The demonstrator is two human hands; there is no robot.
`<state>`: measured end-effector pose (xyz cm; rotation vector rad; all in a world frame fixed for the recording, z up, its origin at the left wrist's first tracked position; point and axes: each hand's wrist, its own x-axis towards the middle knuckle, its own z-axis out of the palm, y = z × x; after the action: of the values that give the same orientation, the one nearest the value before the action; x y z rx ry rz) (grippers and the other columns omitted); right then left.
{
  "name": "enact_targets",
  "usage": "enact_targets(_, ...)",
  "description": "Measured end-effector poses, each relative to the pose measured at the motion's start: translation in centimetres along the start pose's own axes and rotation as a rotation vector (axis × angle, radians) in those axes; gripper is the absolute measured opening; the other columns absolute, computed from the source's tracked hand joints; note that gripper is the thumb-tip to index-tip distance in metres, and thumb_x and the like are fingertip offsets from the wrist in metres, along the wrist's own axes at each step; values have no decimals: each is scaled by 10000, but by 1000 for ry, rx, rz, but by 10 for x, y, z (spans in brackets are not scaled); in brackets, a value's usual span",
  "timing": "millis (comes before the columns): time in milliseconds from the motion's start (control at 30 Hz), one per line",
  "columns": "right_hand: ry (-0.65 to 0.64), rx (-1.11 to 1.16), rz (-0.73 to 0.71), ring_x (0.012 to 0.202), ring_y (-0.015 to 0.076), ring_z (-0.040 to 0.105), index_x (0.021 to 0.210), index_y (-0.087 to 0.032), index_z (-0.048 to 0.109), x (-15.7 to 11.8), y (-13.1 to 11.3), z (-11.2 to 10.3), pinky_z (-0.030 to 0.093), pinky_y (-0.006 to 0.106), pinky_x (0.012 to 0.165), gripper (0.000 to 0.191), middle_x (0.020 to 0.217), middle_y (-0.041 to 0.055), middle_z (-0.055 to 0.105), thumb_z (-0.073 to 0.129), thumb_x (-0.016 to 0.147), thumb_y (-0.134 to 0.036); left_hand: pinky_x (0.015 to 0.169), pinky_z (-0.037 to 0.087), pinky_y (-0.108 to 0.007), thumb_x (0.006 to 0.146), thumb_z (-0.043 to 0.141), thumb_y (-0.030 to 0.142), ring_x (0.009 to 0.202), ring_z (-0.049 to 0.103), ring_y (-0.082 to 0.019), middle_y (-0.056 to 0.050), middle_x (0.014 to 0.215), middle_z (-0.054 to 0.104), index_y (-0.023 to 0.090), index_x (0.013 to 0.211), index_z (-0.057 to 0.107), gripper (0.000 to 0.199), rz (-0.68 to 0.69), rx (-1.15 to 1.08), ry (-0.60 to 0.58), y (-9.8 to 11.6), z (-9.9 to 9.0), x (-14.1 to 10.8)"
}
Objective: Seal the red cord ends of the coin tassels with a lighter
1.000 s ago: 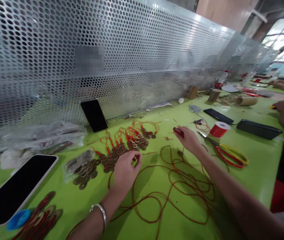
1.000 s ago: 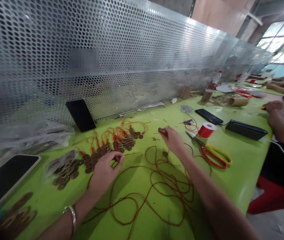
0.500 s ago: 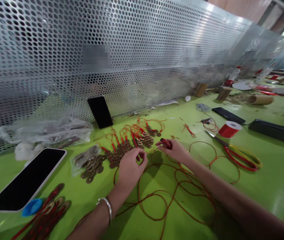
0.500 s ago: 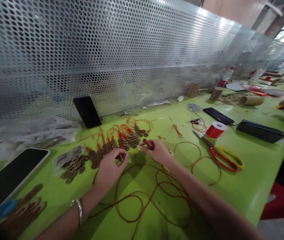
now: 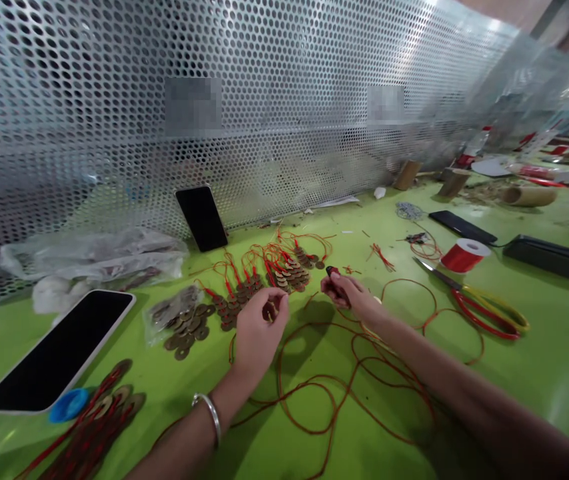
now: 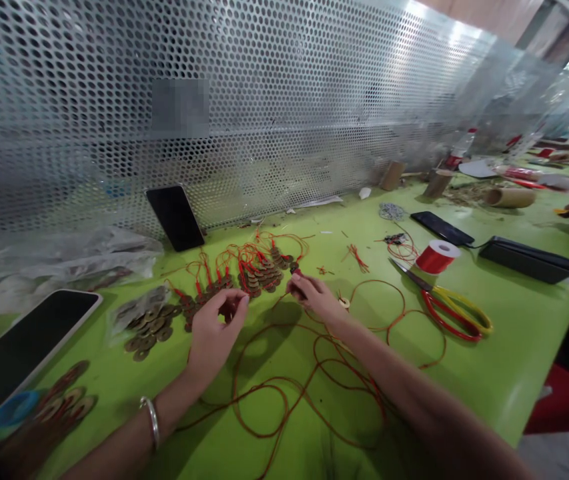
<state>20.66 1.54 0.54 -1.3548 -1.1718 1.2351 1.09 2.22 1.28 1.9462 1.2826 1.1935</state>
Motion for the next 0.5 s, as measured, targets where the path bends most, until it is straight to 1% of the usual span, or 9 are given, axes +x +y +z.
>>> enact_targets(100, -56, 186, 94, 460, 68, 240, 671, -190, 434, -3, 0, 5, 176, 216, 427, 465, 586, -54, 339, 422, 746, -648, 522, 403, -195, 828, 540, 279, 543, 481, -93, 36, 626, 563, 184, 784, 598, 120, -25, -28, 53, 4, -5, 1)
enact_targets(200, -85, 222, 160, 466, 71, 217, 643, -201, 354, -10, -1, 16, 161, 208, 420, 451, 579, -65, 290, 423, 756, -632, 503, 391, -191, 819, 555, 275, 526, 473, -90, 38, 611, 558, 183, 775, 606, 114, -10, -32, 73, 6, -8, 3)
enact_targets(333, -96, 257, 228, 463, 76, 211, 640, -206, 321, -18, -6, 35, 149, 209, 419, 380, 571, -65, 275, 382, 770, -557, 489, 367, -193, 810, 565, 274, 506, 446, -87, 43, 584, 537, 187, 760, 613, 111, 29, 22, 80, 6, -10, 5)
enact_targets(433, -107, 293, 265, 449, 74, 183, 646, -208, 314, -21, -10, 45, 121, 207, 418, 411, 561, -73, 255, 340, 763, -601, 511, 366, -203, 812, 564, 273, 512, 437, -91, 41, 587, 530, 193, 761, 618, 109, 83, 107, 47, 7, -11, 4)
enact_targets(500, -104, 282, 245, 447, 71, 179, 639, -206, 316, -21, -9, 47, 114, 208, 419, 434, 555, -75, 251, 341, 766, -620, 521, 366, -208, 811, 557, 255, 515, 442, -92, 37, 600, 544, 196, 763, 619, 99, 114, 156, 37, 10, -15, 2)
